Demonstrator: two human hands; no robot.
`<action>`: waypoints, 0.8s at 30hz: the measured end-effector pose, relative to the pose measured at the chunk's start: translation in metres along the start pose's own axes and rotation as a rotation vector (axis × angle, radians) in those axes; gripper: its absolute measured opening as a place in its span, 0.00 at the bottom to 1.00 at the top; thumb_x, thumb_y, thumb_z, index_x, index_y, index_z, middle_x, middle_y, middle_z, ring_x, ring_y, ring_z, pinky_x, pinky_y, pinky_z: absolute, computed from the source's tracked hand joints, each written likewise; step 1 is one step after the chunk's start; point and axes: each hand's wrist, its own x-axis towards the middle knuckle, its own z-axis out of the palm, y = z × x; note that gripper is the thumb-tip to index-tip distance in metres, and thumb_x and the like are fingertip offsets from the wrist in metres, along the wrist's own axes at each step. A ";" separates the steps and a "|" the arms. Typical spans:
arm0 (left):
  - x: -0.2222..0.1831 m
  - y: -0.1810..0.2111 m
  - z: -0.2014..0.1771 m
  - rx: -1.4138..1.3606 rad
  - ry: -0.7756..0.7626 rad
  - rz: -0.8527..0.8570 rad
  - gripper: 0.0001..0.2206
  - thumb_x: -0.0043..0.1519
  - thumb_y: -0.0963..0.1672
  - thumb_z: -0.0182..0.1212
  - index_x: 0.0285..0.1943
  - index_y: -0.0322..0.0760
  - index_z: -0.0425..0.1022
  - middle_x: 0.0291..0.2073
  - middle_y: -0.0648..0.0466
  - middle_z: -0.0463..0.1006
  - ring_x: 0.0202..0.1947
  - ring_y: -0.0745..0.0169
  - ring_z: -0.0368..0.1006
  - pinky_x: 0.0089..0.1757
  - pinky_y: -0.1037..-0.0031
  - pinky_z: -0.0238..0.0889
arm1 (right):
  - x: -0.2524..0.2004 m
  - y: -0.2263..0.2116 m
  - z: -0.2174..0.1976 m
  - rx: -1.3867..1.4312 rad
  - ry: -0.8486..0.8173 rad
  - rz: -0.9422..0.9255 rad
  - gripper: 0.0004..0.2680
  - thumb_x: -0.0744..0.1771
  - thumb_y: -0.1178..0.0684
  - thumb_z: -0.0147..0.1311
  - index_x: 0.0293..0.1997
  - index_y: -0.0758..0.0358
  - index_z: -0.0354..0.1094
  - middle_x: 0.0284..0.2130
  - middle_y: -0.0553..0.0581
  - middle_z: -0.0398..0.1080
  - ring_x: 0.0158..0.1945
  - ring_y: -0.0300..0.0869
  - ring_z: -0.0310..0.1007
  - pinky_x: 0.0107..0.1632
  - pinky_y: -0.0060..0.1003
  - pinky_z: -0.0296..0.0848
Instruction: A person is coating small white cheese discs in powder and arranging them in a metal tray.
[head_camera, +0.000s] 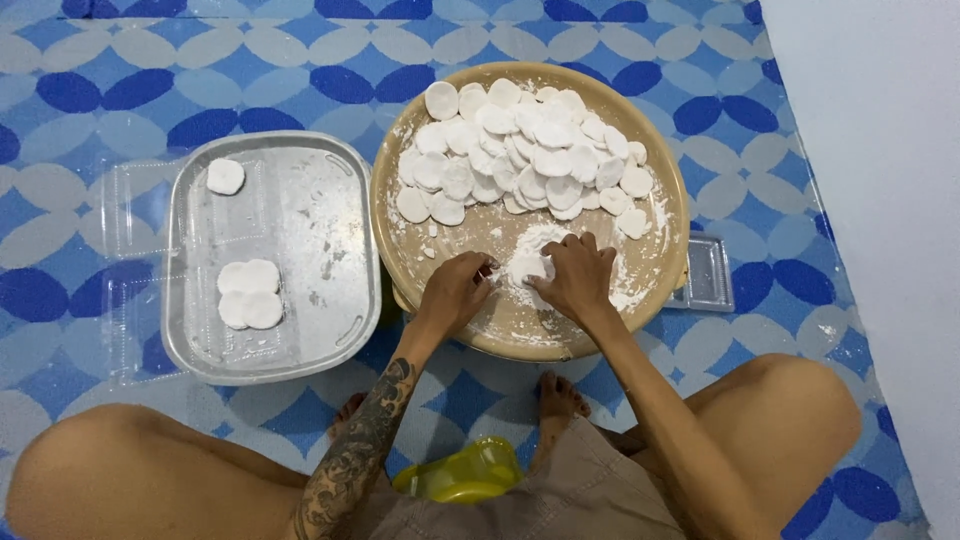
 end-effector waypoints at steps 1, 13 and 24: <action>-0.002 0.000 0.000 0.000 0.000 0.000 0.11 0.57 0.41 0.63 0.49 0.38 0.78 0.35 0.43 0.80 0.40 0.36 0.78 0.40 0.52 0.71 | 0.000 0.001 0.003 0.000 0.000 0.000 0.16 0.61 0.40 0.65 0.50 0.50 0.75 0.40 0.53 0.72 0.52 0.50 0.67 0.53 0.59 0.64; -0.004 0.000 -0.006 -0.027 0.088 0.045 0.12 0.56 0.39 0.64 0.49 0.35 0.78 0.32 0.40 0.80 0.36 0.32 0.78 0.38 0.50 0.71 | 0.011 0.005 0.021 0.129 -0.019 0.069 0.15 0.57 0.42 0.66 0.42 0.51 0.73 0.36 0.50 0.71 0.51 0.51 0.67 0.51 0.59 0.62; -0.004 0.004 -0.008 -0.043 0.119 0.027 0.12 0.55 0.39 0.63 0.48 0.36 0.79 0.32 0.43 0.81 0.32 0.37 0.80 0.34 0.53 0.71 | -0.005 -0.009 -0.005 -0.156 0.268 -0.340 0.08 0.60 0.48 0.66 0.38 0.44 0.70 0.33 0.43 0.74 0.46 0.42 0.68 0.55 0.51 0.60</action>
